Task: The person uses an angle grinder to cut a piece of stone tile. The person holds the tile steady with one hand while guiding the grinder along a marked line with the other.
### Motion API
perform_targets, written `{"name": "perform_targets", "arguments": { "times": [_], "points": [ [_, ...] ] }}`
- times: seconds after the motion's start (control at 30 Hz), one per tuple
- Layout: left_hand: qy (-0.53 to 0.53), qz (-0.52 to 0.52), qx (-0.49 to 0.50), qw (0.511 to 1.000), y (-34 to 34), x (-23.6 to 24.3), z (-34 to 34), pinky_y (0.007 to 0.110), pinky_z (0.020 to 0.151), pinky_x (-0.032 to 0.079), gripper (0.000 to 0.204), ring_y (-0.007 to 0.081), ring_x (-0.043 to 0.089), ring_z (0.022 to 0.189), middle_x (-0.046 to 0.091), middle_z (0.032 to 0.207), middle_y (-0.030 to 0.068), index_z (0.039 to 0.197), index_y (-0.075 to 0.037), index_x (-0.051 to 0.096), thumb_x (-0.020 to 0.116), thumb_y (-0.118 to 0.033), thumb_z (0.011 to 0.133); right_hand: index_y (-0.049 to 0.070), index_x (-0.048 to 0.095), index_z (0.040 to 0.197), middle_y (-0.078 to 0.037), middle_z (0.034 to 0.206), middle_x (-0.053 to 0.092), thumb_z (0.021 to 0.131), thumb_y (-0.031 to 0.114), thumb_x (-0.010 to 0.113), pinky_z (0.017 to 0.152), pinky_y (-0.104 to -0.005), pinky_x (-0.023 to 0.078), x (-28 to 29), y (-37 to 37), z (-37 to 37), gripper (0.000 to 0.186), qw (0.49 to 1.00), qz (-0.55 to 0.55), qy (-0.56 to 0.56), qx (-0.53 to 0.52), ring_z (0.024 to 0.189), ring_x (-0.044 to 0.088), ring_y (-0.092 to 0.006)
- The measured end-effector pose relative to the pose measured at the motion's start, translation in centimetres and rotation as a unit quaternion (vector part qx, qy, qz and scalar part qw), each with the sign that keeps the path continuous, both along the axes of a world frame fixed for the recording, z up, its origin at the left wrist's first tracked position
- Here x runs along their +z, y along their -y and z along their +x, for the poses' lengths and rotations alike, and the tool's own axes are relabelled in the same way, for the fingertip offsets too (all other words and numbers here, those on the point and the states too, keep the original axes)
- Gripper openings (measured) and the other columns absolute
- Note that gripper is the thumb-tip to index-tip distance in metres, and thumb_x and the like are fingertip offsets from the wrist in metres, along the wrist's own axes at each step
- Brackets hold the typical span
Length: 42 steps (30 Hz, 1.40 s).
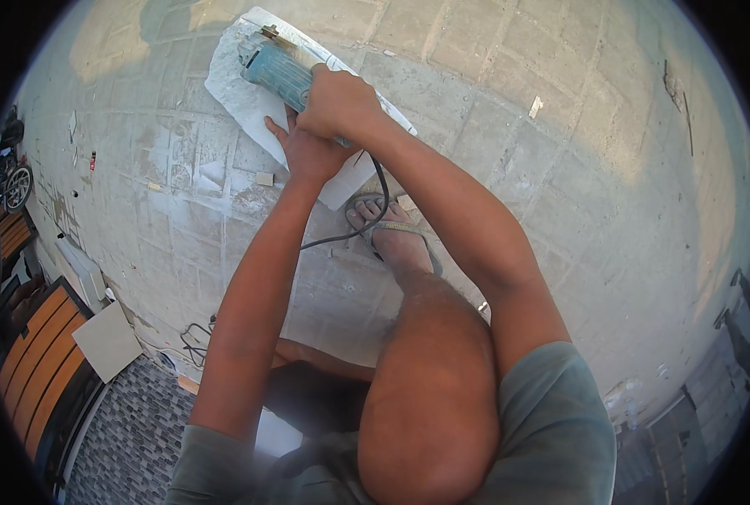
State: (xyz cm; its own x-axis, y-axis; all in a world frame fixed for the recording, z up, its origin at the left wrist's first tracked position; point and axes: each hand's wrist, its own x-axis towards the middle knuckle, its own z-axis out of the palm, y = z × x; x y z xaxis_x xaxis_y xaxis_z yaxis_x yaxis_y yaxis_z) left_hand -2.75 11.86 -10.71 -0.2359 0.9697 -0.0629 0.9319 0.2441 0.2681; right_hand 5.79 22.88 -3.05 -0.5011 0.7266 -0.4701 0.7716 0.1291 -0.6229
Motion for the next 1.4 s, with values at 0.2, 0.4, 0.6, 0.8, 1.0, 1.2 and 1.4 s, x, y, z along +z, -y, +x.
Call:
{"name": "perform_targets", "arguments": {
  "times": [0.2,0.4,0.6,0.8,1.0,1.2,1.4],
  "points": [
    [0.001,-0.01,-0.009,1.0,0.1,-0.54,-0.01,0.081,0.116,-0.005,0.1,0.0488,0.019,0.157,0.054,0.157,0.0089,0.153,-0.027,0.053,0.084,-0.068,0.068,-0.003,0.061,0.126,-0.024,0.102,0.075,0.069,0.029,0.076,0.085,-0.047,0.06,-0.64,0.41,0.25,0.067,1.0,-0.001,-0.008,-0.016,0.097,0.074,-0.0406],
    [-0.003,-0.007,-0.015,1.0,0.16,-0.63,-0.22,0.081,0.115,-0.005,0.097,0.0501,0.018,0.157,0.053,0.158,0.0083,0.153,-0.027,0.054,0.083,-0.068,0.069,-0.003,0.06,0.122,-0.028,0.107,0.074,0.073,0.027,0.074,0.089,-0.0475,0.06,-0.09,0.27,0.41,0.059,1.0,-0.013,-0.017,-0.001,0.102,0.074,-0.0428],
    [-0.008,-0.004,-0.02,1.0,0.05,-0.74,-0.03,0.082,0.115,-0.006,0.099,0.0512,0.019,0.157,0.05,0.16,0.0083,0.154,-0.027,0.053,0.082,-0.071,0.069,-0.003,0.061,0.125,-0.027,0.103,0.075,0.071,0.028,0.075,0.088,-0.0475,0.06,-0.45,0.19,0.55,0.064,1.0,-0.003,-0.016,-0.006,0.1,0.074,-0.0429],
    [-0.006,-0.013,-0.015,1.0,0.06,-0.68,-0.19,0.082,0.115,-0.006,0.1,0.0517,0.018,0.157,0.051,0.16,0.0083,0.154,-0.027,0.053,0.082,-0.071,0.069,-0.003,0.061,0.128,-0.028,0.103,0.074,0.068,0.029,0.075,0.087,-0.0481,0.06,-0.28,0.14,0.49,0.07,1.0,-0.008,-0.021,-0.012,0.099,0.074,-0.044],
    [-0.03,-0.055,-0.02,0.998,-0.07,-0.19,-0.04,0.082,0.116,0.001,0.12,0.0445,0.015,0.159,0.033,0.168,0.0111,0.163,-0.023,0.036,0.089,-0.066,0.063,-0.004,0.06,0.129,-0.029,0.102,0.074,0.066,0.027,0.074,0.086,-0.0485,0.06,-0.25,0.37,0.68,0.071,1.0,-0.009,-0.021,-0.01,0.097,0.074,-0.0447],
    [-0.01,-0.015,-0.016,1.0,0.03,-0.62,-0.25,0.08,0.116,-0.006,0.098,0.0492,0.018,0.158,0.054,0.158,0.0059,0.154,-0.028,0.053,0.081,-0.072,0.07,-0.004,0.06,0.128,-0.028,0.102,0.074,0.066,0.028,0.074,0.086,-0.0484,0.06,-0.06,0.22,0.74,0.071,1.0,-0.011,-0.012,-0.001,0.097,0.074,-0.0445],
    [-0.042,-0.051,-0.02,0.998,-0.11,-0.47,0.03,0.082,0.116,0.0,0.115,0.0439,0.016,0.159,0.033,0.168,0.0104,0.161,-0.024,0.04,0.086,-0.068,0.065,-0.003,0.06,0.127,-0.028,0.102,0.074,0.067,0.029,0.075,0.087,-0.0484,0.06,-0.86,0.43,1.04,0.07,1.0,0.0,-0.011,0.0,0.098,0.073,-0.0441]
  ]
}}
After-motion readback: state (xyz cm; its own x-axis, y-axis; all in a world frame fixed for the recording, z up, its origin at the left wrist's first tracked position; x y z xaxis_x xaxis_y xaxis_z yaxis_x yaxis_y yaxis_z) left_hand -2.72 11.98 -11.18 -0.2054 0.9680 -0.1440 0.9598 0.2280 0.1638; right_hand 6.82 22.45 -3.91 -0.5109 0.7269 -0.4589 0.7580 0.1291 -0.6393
